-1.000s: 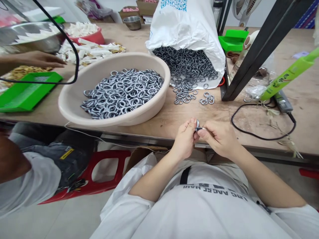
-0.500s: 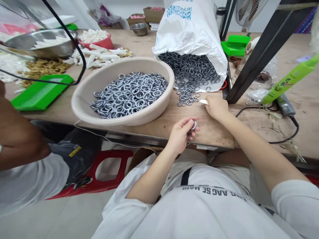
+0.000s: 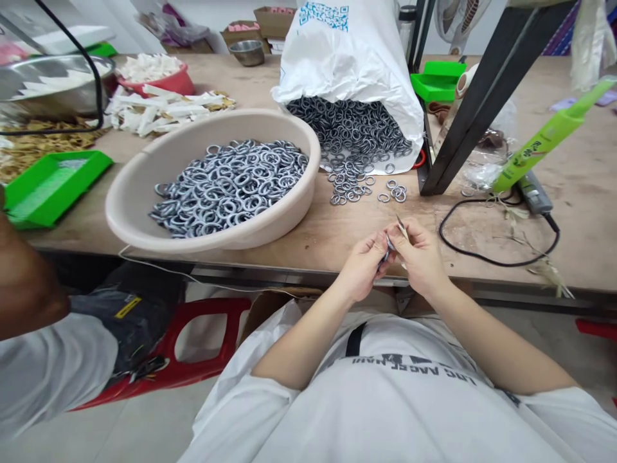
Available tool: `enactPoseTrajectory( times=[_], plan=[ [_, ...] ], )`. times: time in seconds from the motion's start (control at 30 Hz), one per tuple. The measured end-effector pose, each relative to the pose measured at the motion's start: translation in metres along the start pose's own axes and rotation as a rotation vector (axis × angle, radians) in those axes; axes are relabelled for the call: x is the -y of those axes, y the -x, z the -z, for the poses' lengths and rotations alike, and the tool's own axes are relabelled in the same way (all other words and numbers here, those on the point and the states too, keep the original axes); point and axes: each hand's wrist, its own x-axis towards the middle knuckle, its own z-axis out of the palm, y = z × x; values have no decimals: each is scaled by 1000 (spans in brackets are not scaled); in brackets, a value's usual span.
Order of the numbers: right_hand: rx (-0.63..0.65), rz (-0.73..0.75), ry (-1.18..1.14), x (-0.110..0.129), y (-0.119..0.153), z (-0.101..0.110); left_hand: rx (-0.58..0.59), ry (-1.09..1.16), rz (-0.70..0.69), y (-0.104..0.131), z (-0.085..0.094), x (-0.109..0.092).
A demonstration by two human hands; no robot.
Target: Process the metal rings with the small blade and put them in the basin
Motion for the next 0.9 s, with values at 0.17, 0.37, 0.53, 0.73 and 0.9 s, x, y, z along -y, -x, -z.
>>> enactPoseTrajectory(
  times=[0.17,0.37,0.53,0.73,0.9],
  plan=[
    [-24,45,77,1,2,0,-47,-28,-51,5,2,-1],
    [274,246,502,31,10,23,-89,27,-96,13,2,-8],
    [287,396,890,39,20,23,-138,60,-54,15,-3,-8],
    [264,447,899,35,20,21,-120,119,15,20,-7,-12],
    [248,478,885,35,22,22,-89,150,44,22,-9,-14]
  ],
)
